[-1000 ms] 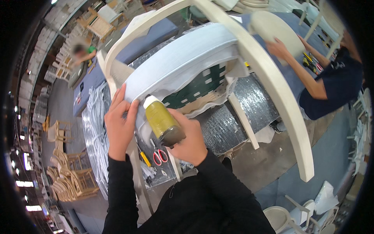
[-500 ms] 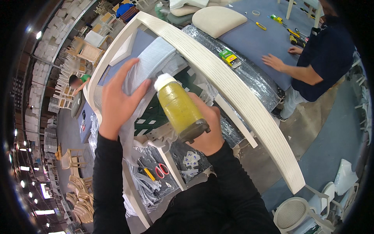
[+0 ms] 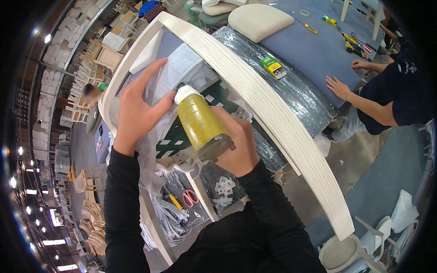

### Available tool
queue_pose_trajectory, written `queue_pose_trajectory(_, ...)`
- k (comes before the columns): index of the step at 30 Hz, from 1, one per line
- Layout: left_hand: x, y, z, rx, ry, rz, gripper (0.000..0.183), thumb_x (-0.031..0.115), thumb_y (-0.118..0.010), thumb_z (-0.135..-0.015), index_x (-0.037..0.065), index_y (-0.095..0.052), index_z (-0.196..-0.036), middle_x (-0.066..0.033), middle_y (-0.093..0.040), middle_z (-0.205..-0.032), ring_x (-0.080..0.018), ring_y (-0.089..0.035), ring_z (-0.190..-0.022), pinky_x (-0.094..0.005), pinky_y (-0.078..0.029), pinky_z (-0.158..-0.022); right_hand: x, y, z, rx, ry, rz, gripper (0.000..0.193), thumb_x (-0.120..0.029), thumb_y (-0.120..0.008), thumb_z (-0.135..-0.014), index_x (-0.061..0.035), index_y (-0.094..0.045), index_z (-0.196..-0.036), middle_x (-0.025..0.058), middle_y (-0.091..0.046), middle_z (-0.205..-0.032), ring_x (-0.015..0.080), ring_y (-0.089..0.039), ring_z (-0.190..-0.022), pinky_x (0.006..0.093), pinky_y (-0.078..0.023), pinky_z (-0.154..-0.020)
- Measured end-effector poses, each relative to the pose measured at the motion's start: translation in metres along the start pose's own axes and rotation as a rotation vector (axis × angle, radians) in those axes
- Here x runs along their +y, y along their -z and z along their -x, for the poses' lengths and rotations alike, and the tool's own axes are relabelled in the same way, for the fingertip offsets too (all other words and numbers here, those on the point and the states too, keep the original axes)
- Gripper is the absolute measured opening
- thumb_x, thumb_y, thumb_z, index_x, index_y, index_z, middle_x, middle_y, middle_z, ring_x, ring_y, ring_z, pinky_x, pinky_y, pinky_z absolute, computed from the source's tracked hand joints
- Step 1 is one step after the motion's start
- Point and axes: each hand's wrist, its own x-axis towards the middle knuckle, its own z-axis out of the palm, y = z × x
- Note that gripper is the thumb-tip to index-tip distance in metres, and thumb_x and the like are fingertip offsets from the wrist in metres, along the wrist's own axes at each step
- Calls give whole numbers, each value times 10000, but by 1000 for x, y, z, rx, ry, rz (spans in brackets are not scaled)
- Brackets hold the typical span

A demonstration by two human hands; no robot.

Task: The person attaches a white fabric cover to a white chair frame using a pneumatic staple gun. They repeatedly position the fabric, staple it to the frame, and trim excess material with scissors.

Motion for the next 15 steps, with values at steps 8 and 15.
queue_pose_trajectory(8,-3,-1,1,3,8,53,679,264,-865,-833,26,-725,-1453,-242,-785,-1372,-401,-768,-1273,-435,-564,-1110,-9,-4,1,-11,-51,-6,449,-91,-875,-893,25,-724,-1300,131,-836,-985,291,-852,-862,348,-640,-782)
queue_pose_trajectory(15,-6,3,2,2,-14,64,678,271,-888,-833,1,-727,-1434,-244,-781,-1386,-418,-760,-1284,-447,-568,-1122,-8,-10,5,-15,-57,49,461,-90,-883,-882,23,-724,-1300,140,-834,-985,293,-846,-850,350,-640,-778)
